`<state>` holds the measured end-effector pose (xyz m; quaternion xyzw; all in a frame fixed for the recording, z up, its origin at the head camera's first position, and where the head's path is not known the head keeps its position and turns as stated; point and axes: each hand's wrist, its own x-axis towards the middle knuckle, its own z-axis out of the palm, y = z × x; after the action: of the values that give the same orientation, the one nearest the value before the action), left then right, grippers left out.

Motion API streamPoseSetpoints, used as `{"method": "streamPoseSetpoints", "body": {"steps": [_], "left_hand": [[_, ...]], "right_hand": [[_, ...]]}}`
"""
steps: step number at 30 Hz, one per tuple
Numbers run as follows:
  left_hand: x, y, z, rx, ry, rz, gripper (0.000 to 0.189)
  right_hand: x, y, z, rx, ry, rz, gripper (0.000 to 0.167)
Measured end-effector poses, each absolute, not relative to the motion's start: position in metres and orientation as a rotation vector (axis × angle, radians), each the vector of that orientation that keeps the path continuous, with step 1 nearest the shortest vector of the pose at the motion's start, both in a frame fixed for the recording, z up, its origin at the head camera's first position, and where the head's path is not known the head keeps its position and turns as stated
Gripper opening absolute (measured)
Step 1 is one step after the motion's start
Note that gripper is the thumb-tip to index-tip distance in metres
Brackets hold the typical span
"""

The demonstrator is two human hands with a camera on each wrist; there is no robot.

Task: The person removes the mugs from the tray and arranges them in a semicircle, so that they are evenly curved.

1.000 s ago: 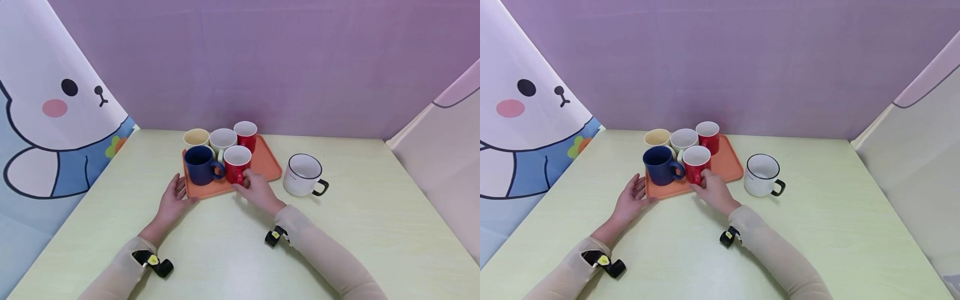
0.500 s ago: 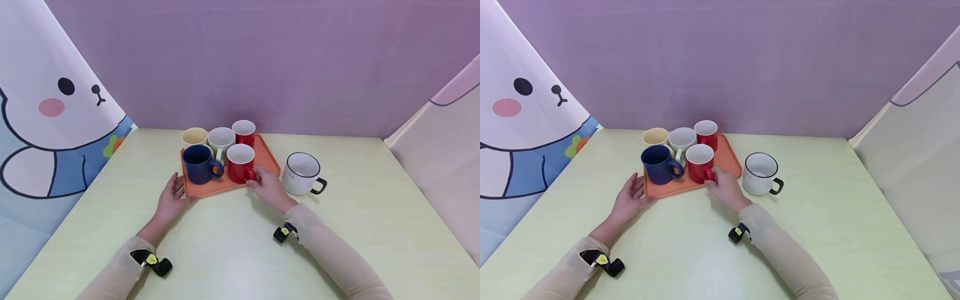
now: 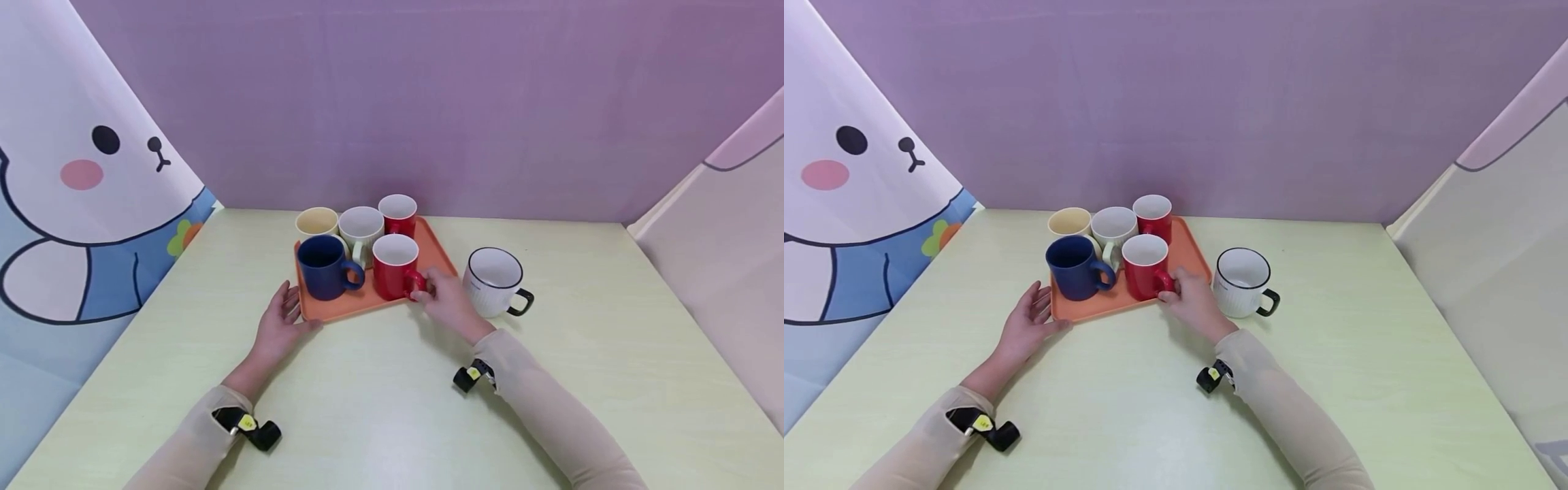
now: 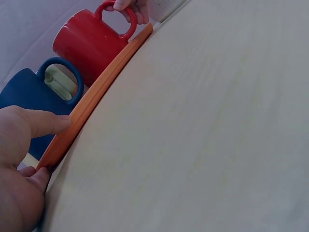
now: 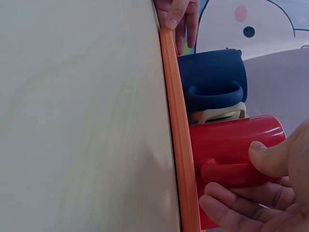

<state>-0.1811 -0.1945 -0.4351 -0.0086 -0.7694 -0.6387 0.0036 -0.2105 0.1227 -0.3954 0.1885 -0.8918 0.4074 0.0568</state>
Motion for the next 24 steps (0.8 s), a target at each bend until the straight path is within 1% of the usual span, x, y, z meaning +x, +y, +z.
{"method": "streamPoseSetpoints", "body": {"steps": [7, 14, 24], "left_hand": [[-0.181, -0.195, -0.435, -0.033, -2.398, -2.021, 0.101], [-0.181, -0.196, -0.434, -0.024, -2.386, -2.045, 0.102], [-0.18, -0.195, -0.434, -0.009, -2.4, -2.045, 0.103]], "right_hand": [[-0.211, 0.128, -0.393, 0.574, -2.661, 1.224, 0.019], [-0.207, 0.131, -0.382, 0.589, -2.626, 1.258, 0.018], [-0.201, 0.141, -0.366, 0.588, -2.619, 1.23, 0.022]]}}
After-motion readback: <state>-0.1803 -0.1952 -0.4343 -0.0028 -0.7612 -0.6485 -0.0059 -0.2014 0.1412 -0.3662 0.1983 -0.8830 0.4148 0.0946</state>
